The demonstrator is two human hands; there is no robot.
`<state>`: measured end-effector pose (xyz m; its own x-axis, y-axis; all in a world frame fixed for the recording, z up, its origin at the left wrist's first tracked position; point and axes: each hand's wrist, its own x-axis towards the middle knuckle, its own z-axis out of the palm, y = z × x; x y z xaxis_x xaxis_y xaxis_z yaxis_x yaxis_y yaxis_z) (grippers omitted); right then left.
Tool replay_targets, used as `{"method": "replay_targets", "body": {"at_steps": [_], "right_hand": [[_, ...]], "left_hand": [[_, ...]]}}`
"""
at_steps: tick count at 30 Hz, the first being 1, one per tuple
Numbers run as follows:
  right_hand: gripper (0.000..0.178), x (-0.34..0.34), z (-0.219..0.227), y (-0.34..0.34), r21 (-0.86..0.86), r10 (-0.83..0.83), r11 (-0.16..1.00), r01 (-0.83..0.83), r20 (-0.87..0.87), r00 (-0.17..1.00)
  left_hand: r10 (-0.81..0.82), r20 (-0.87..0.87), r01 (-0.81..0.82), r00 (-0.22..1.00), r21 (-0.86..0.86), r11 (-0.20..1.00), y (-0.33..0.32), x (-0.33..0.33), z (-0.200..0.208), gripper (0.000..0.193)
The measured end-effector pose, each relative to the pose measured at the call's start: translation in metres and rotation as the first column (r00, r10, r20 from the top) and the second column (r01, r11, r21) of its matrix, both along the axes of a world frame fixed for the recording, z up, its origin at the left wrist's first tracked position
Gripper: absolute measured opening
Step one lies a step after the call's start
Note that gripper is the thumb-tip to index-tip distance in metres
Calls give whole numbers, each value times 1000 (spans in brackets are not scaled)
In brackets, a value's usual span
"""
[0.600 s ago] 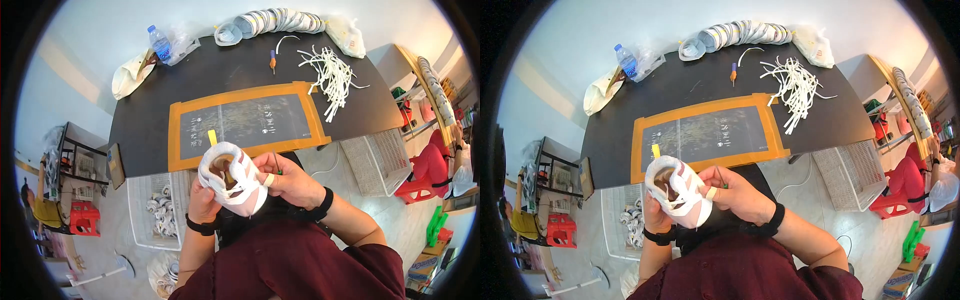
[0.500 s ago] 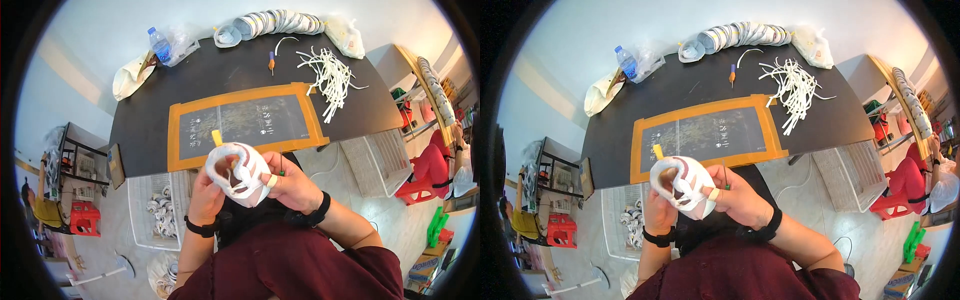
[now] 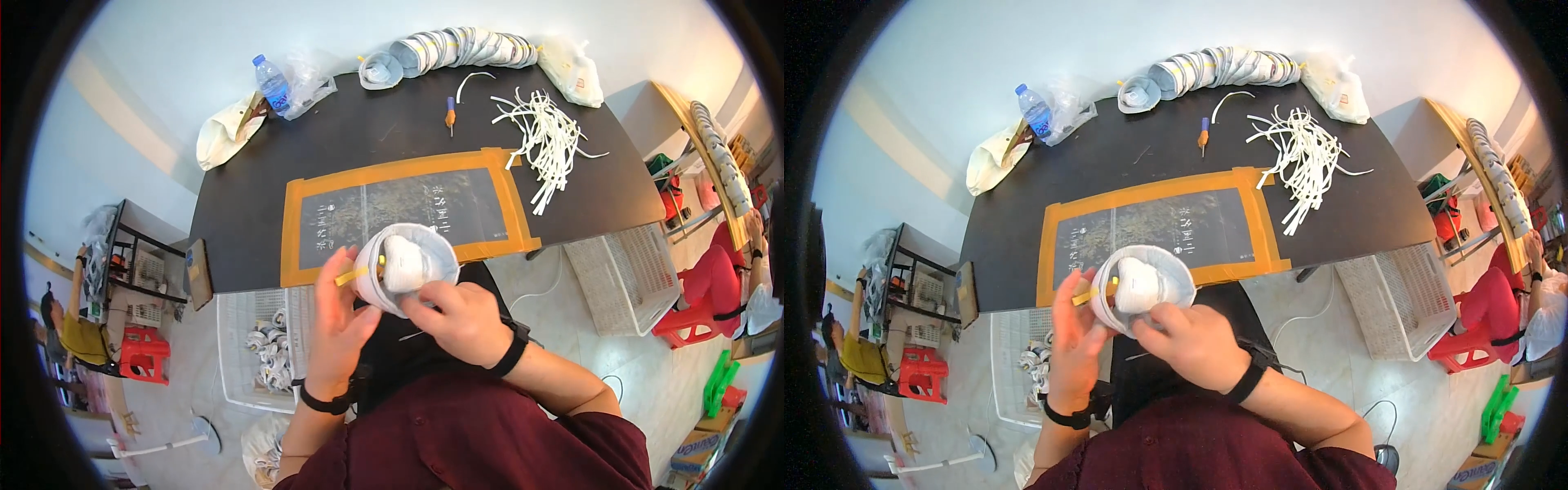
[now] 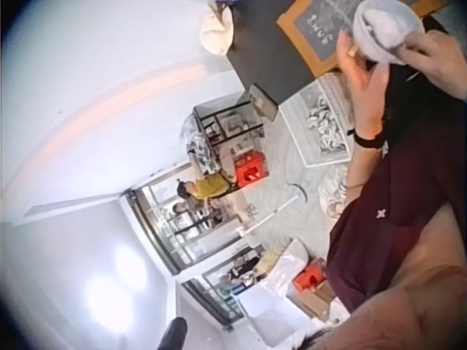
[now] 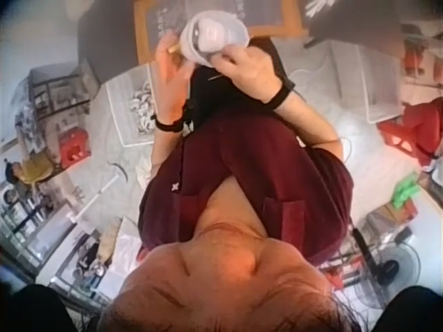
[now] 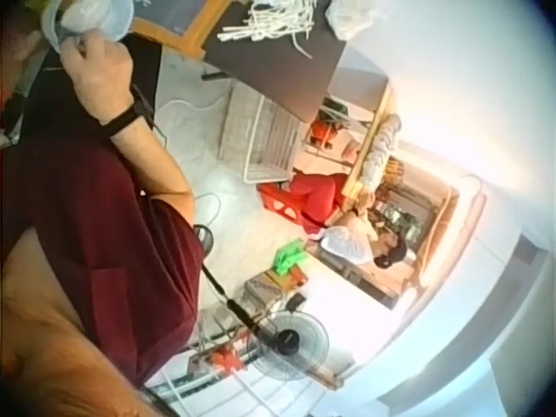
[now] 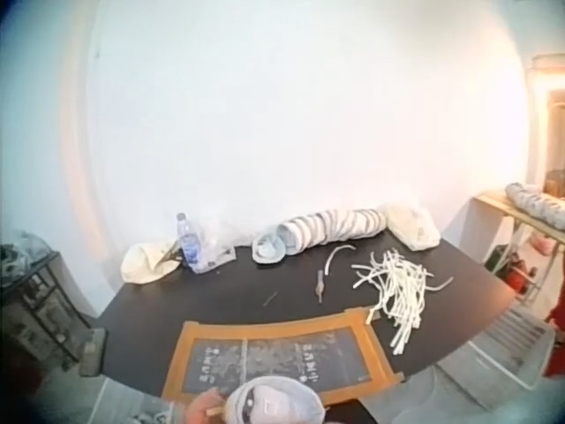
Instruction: Manually inserting and threading white laces into the upper of a shoe at a workstation.
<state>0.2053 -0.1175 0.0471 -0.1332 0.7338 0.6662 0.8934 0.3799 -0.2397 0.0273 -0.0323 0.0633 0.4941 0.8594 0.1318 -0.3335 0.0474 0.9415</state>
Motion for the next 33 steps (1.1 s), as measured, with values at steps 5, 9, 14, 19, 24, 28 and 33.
{"method": "replay_targets", "body": {"at_steps": [5,9,14,19,24,28,33], "right_hand": [[34,-14,-16,11,-78,144,984,-161,-190,971],[41,0,7,13,-83,74,993,-88,-155,985],[35,10,6,28,-135,84,987,-89,-45,995],[24,23,20,30,-125,61,991,-51,72,996],[22,24,6,50,-63,-8,998,16,119,993],[23,25,-20,72,-199,-78,975,101,122,989],[36,21,-20,79,-299,-104,947,118,62,993]], "left_hand": [[10,-42,-9,999,31,999,15,10,-15,59],[-51,-123,73,991,187,980,27,1,-18,54],[-131,-247,205,960,303,931,41,1,2,47],[-96,-216,170,972,356,919,89,6,15,40],[-211,-308,306,928,305,902,128,30,12,35],[-77,-474,302,877,420,856,162,41,-6,35],[362,-556,454,748,827,332,166,56,22,35]]}}
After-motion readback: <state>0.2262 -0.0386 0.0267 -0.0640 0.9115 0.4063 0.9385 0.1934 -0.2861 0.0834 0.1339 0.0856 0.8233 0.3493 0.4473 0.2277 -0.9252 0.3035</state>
